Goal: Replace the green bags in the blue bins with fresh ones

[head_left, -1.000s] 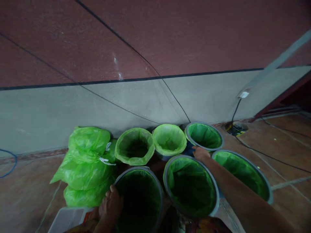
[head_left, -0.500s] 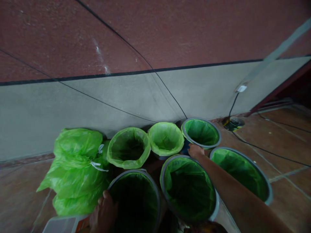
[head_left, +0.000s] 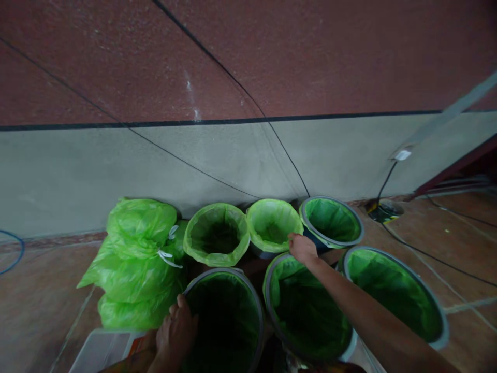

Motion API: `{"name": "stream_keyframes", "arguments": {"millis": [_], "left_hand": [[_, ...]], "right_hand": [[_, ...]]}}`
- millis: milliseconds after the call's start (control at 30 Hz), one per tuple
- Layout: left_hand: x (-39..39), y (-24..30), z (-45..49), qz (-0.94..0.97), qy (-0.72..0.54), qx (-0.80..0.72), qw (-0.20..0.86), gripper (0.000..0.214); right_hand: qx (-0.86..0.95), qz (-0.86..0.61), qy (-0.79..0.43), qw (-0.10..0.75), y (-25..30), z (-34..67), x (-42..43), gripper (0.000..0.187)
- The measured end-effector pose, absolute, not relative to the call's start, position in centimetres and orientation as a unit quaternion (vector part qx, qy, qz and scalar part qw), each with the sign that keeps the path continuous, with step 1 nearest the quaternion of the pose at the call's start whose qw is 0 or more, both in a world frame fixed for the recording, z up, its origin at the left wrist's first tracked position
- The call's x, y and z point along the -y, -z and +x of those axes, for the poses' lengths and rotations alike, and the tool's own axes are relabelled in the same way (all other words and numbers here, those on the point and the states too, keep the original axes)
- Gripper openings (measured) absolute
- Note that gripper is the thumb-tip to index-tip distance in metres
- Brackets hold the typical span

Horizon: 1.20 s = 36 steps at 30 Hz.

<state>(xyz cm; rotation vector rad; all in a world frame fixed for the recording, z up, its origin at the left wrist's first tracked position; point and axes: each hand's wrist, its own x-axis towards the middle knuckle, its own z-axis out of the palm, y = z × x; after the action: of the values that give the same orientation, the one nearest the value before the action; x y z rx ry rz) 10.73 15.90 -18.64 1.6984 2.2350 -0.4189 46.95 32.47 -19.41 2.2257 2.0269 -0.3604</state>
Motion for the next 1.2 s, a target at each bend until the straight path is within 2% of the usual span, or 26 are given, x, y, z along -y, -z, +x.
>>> {"name": "stream_keyframes", "arguments": {"millis": [167, 267, 367, 500, 567, 1200], "left_hand": [[-15.8, 18.2, 11.0, 0.576, 0.135, -0.791, 0.155, 0.057], [-15.9, 17.8, 11.2, 0.573, 0.140, -0.791, 0.162, 0.059], [-15.9, 17.5, 11.4, 0.573, 0.137, -0.790, 0.166, 0.060], [-15.6, 17.1, 11.6, 0.570, 0.123, -0.795, 0.170, 0.060], [-15.5, 16.9, 11.6, 0.565, 0.121, -0.795, 0.183, 0.062], [-14.9, 17.4, 10.2, 0.553, 0.071, -0.799, 0.224, 0.065]], "right_hand": [[-0.732, 0.672, 0.110, -0.031, 17.5, 40.2, -31.7, 0.036], [-0.810, 0.576, 0.081, -0.072, 16.8, 36.0, -30.6, 0.048], [-0.880, 0.470, 0.065, -0.026, 17.4, 32.3, -29.8, 0.052], [-0.895, 0.435, 0.043, 0.090, 19.3, 28.9, -30.0, 0.030], [-0.887, 0.445, 0.033, 0.118, 19.9, 27.8, -30.6, 0.028], [-0.847, 0.509, 0.016, 0.153, 18.0, 27.0, -30.7, 0.035]]}}
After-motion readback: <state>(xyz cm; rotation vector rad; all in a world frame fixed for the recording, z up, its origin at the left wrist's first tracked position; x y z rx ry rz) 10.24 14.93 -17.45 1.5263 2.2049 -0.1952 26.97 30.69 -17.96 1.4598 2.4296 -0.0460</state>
